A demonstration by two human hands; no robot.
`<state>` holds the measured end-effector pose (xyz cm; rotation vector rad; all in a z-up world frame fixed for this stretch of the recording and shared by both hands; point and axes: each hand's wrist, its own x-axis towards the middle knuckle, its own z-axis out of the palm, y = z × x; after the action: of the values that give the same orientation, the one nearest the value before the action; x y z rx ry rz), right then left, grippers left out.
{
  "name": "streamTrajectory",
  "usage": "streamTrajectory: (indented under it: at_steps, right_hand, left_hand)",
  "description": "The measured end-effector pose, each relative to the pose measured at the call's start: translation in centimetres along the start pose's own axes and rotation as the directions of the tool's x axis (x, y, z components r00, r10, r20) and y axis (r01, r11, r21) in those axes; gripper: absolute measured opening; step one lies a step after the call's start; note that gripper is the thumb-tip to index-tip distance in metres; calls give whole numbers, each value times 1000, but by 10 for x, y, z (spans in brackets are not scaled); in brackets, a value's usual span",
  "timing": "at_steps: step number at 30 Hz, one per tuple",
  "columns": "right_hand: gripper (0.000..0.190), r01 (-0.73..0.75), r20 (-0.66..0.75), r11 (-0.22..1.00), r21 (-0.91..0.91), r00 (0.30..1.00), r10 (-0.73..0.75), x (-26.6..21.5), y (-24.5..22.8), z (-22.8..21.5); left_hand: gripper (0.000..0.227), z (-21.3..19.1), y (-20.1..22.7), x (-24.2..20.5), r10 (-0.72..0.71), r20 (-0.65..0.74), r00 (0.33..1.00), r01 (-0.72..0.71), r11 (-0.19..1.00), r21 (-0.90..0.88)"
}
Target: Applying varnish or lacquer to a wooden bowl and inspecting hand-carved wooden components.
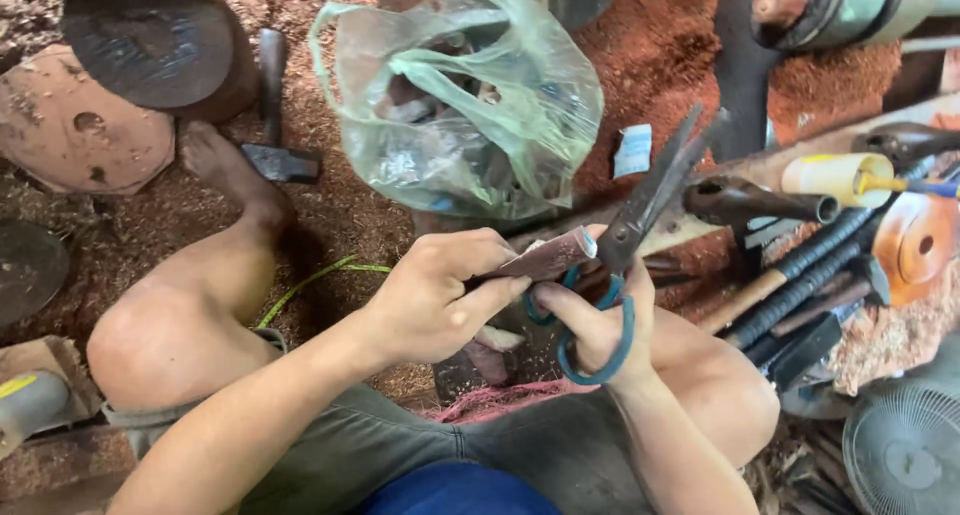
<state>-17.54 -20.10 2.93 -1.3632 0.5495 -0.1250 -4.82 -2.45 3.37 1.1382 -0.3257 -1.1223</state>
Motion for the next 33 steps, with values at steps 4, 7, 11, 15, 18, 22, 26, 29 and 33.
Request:
streamTrajectory:
  at_steps: [4,7,11,15,18,22,26,29,33]
  right_hand:
    - [49,-8,-6,997,-73,1000,8,-4,-6,-6]
    - [48,-10,34,995,-102,999,14,-1,-19,-9]
    - [44,39,111,977,-210,994,-16,1,-25,-17]
    - [48,14,25,956,-292,1000,-7,4,-33,-45]
    - [48,-4,-90,1000,-7,996,3,18,-47,-72]
    - [38,218,-152,963,-157,958,-242,33,-41,-94]
    - [42,317,-353,943,-101,875,-332,50,-52,-93]
    - [48,301,-363,952,-45,883,-297,49,-42,-117]
    - [39,282,-292,952,-121,907,-305,36,-36,-115]
  left_hand:
    - [14,1,-14,1,-5,-12,1000,5,1000,-7]
    - [18,5,-13,2,-147,-22,989,143,984,-109]
    - [17,8,-41,1,105,-74,992,-106,994,0]
    - [12,0,-16,4,-38,-250,968,56,996,65]
    - [12,-18,-9,14,-26,-201,979,99,926,364]
    - [22,15,-67,23,-224,-28,974,169,640,750]
    - [25,46,-168,18,-273,109,956,16,419,908]
    - [51,37,-156,24,-69,92,993,-60,371,927]
    - [29,-24,-105,63,46,-109,993,82,391,917]
